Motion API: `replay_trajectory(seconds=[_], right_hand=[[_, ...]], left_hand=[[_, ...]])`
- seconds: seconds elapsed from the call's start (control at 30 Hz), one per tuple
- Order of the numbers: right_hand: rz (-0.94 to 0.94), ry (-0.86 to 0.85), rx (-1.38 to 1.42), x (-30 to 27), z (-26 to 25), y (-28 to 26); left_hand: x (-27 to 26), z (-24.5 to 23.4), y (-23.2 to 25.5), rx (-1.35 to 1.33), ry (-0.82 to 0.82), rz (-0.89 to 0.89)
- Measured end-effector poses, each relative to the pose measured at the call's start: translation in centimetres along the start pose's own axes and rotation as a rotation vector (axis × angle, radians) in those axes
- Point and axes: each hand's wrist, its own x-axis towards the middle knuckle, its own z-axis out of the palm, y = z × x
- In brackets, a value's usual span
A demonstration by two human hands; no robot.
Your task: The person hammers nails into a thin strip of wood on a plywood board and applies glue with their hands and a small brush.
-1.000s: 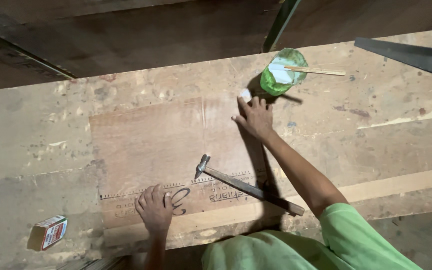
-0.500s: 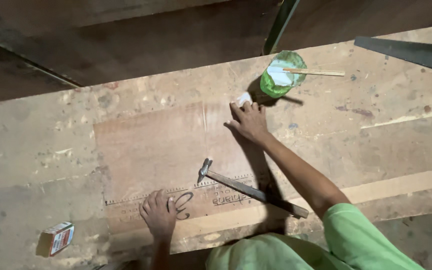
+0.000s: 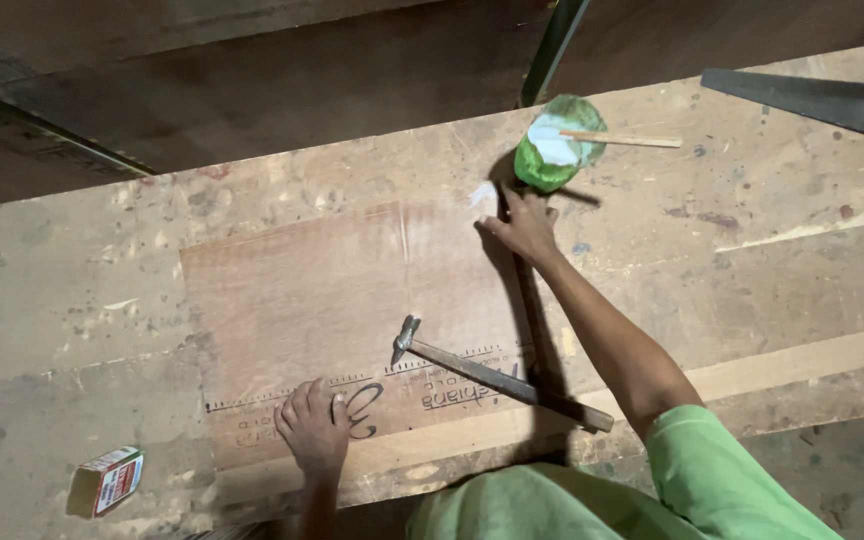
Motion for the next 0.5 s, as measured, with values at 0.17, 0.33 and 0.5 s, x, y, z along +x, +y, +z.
replay_trajectory(seconds=[0.17,0.33,0.5], right_hand=[[0.083,-0.027,-0.029,-0.2,1.0,0.4],[0.046,0.002,0.006,-4.7,-0.2,1.8],[-0.229,0.116,-0.204,-8.7,3.0,3.0]], left_hand=[[0.4,0.0,0.0,0.003,-0.009,-0.008],[0.0,-0.2,-0.1,-0.014,0.021,0.012],[-0.1,0.8,-2.0,-0.141,-0.142,-0.031]])
